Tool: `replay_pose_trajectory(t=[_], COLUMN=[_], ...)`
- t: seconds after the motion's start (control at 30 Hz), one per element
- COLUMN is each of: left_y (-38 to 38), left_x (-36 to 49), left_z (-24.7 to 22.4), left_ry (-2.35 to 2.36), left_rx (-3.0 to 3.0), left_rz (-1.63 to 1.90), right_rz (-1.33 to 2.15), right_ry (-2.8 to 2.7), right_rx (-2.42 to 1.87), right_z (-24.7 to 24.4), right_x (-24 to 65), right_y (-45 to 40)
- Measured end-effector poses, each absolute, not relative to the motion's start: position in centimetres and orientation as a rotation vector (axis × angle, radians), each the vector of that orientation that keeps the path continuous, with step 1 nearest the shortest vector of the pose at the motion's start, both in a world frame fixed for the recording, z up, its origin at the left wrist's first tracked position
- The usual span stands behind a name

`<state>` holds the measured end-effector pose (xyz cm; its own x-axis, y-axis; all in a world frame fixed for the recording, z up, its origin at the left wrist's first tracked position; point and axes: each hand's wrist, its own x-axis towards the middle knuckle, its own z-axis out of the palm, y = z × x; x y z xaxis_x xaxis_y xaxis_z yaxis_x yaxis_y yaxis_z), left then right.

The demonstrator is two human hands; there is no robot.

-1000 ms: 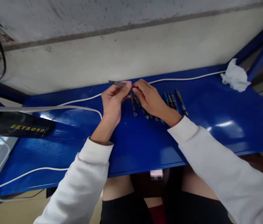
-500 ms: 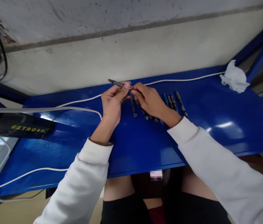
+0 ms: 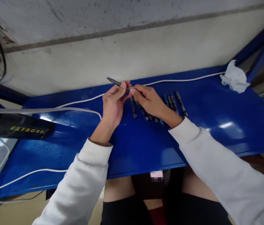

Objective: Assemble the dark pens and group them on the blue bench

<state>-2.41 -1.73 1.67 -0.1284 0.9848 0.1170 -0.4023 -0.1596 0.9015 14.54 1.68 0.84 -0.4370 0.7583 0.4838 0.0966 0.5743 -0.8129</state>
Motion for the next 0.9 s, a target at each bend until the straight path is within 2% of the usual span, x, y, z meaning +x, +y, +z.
replay_pose_trajectory(t=[0.23,0.4,0.73,0.9], left_y=[-1.6,-1.3,-1.4,-0.9], left_x=[-2.2,-2.4,-2.7,-3.5], left_z=[1.7,1.4,0.8,0.6], left_ry=[0.876,0.93,1.071,1.216], left_rx=[0.957,1.043,1.247,1.257], left_rz=[1.562,1.561,1.615,1.663], right_rz=[1.388,1.58,1.374,1.409], right_ry=[-1.604,-1.424,-1.101,-1.065], right_rx=[-0.64,-0.614,-0.643,-0.643], right_z=[0.6,1.2,1.5,1.3], right_x=[14.1,13.9,15.4,16.9], right_y=[1.9,1.4,4.2,5.0])
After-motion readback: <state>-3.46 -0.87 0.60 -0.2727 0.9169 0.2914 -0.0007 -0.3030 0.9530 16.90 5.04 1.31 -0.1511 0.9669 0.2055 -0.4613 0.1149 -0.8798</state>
